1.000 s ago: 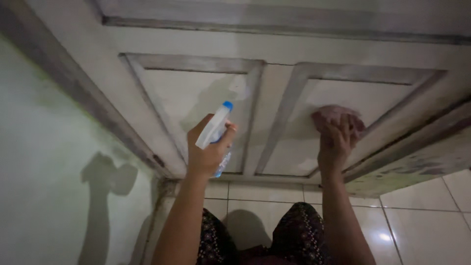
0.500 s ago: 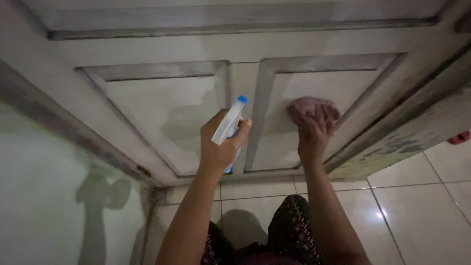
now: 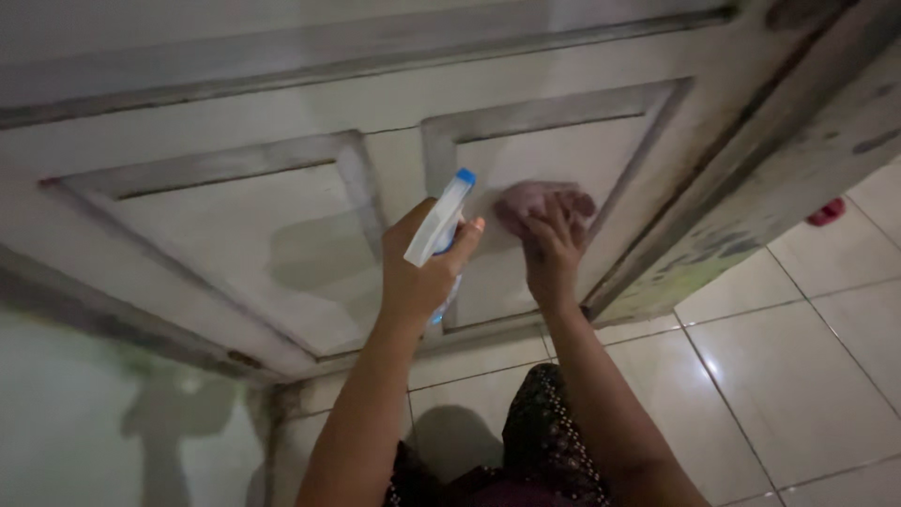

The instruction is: The person sprays a cleaning solution onto a white metal door and wipes the surface with a cloth. They repeatedly spray and wipe different sections of the door, including the panels and frame, to remove dirt and grime.

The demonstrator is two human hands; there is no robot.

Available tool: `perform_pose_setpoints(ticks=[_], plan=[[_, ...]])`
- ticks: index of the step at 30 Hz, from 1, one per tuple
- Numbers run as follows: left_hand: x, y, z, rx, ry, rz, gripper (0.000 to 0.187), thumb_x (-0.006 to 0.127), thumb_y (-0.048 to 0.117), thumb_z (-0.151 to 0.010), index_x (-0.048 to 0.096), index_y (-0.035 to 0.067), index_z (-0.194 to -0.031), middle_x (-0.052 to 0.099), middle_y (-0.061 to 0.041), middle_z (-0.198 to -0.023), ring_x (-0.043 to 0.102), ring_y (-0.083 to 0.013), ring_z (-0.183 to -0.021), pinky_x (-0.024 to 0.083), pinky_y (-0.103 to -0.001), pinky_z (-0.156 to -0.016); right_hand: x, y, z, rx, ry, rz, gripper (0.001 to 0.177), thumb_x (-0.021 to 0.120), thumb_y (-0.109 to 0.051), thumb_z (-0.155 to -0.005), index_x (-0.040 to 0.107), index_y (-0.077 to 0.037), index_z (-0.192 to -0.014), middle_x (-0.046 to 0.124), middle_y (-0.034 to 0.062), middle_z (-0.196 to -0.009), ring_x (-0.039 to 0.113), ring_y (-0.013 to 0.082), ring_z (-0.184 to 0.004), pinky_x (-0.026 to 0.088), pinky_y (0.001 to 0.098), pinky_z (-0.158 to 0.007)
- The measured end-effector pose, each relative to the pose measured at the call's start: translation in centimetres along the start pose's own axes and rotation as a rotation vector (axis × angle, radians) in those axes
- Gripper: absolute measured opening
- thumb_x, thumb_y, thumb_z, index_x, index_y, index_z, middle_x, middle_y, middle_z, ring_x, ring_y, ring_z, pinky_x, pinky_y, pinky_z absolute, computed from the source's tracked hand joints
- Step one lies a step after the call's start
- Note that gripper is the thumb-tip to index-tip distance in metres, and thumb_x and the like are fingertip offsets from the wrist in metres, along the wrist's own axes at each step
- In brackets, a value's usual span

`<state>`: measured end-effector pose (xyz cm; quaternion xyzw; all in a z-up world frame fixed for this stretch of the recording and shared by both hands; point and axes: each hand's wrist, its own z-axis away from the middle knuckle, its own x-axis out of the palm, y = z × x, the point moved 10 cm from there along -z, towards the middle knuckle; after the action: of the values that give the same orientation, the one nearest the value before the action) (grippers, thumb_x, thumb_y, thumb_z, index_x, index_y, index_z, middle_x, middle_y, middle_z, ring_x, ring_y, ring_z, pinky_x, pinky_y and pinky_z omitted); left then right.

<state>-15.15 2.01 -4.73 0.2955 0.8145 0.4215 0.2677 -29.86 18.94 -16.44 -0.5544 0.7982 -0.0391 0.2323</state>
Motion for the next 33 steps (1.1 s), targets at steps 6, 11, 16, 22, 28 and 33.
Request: perform_pose_setpoints(ticks=[6, 11, 16, 22, 28, 33], plan=[[2.6, 0.3, -0.3, -0.161, -0.075, 0.226, 0.014, 0.080, 0.014, -0.084, 0.069, 0.006, -0.088, 0.065, 0.000, -0.071, 0.059, -0.0073, -0.059, 0.046, -0.025, -0.053, 0.5, 0.0, 0.9, 0.016, -0.065, -0.036, 0.029, 0.081, -0.005, -0.086, 0.074, -0.012, -0.113, 0.064, 0.0124, -0.140, 0.055, 0.0381, -0.137, 0.042, 0.0470, -0.113], [4.2, 0.4, -0.7, -0.173, -0.149, 0.060, 0.015, 0.081, 0.015, -0.088, 0.069, 0.006, -0.087, 0.067, 0.002, -0.070, 0.062, -0.0054, -0.060, 0.049, -0.022, -0.054, 1.2, 0.1, 2.1, 0.020, -0.135, 0.011, 0.028, 0.080, -0.004, -0.082, 0.074, -0.010, -0.109, 0.062, 0.0130, -0.143, 0.050, 0.0378, -0.140, 0.039, 0.0500, -0.114], [5.4, 1.9, -0.9, -0.071, -0.138, 0.289, 0.013, 0.079, 0.011, -0.088, 0.067, 0.005, -0.091, 0.065, 0.002, -0.074, 0.061, -0.0049, -0.065, 0.051, -0.022, -0.057, 1.5, 0.6, 3.0, 0.005, -0.151, -0.010, 0.027, 0.081, -0.006, -0.083, 0.074, -0.013, -0.107, 0.063, 0.0100, -0.142, 0.050, 0.0367, -0.138, 0.038, 0.0508, -0.113], [7.5, 1.8, -1.0, -0.129, -0.197, 0.353, 0.014, 0.079, 0.009, -0.087, 0.067, 0.005, -0.089, 0.064, 0.001, -0.073, 0.058, -0.0061, -0.061, 0.047, -0.024, -0.054, 1.5, 1.2, 3.1, -0.013, -0.180, -0.072, 0.029, 0.083, -0.008, -0.079, 0.074, -0.012, -0.106, 0.065, 0.0073, -0.138, 0.052, 0.0371, -0.136, 0.038, 0.0531, -0.115], [7.7, 3.7, -1.6, 0.166, -0.147, 0.174, 0.017, 0.081, 0.009, -0.090, 0.065, 0.003, -0.091, 0.066, -0.001, -0.076, 0.062, -0.0075, -0.067, 0.052, -0.024, -0.061, 1.8, 2.1, 3.9, 0.061, -0.333, -0.168, 0.029, 0.082, -0.005, -0.077, 0.074, -0.012, -0.104, 0.067, 0.0065, -0.133, 0.052, 0.0380, -0.134, 0.043, 0.0478, -0.110], [8.4, 1.5, -1.5, -0.094, -0.163, 0.295, 0.015, 0.079, 0.012, -0.088, 0.067, 0.005, -0.094, 0.069, -0.002, -0.077, 0.064, -0.0065, -0.064, 0.053, -0.024, -0.056, 0.3, 2.2, 5.5, -0.018, -0.315, -0.285, 0.034, 0.080, 0.000, -0.077, 0.077, -0.012, -0.109, 0.064, 0.0140, -0.137, 0.057, 0.0364, -0.131, 0.043, 0.0471, -0.106]])
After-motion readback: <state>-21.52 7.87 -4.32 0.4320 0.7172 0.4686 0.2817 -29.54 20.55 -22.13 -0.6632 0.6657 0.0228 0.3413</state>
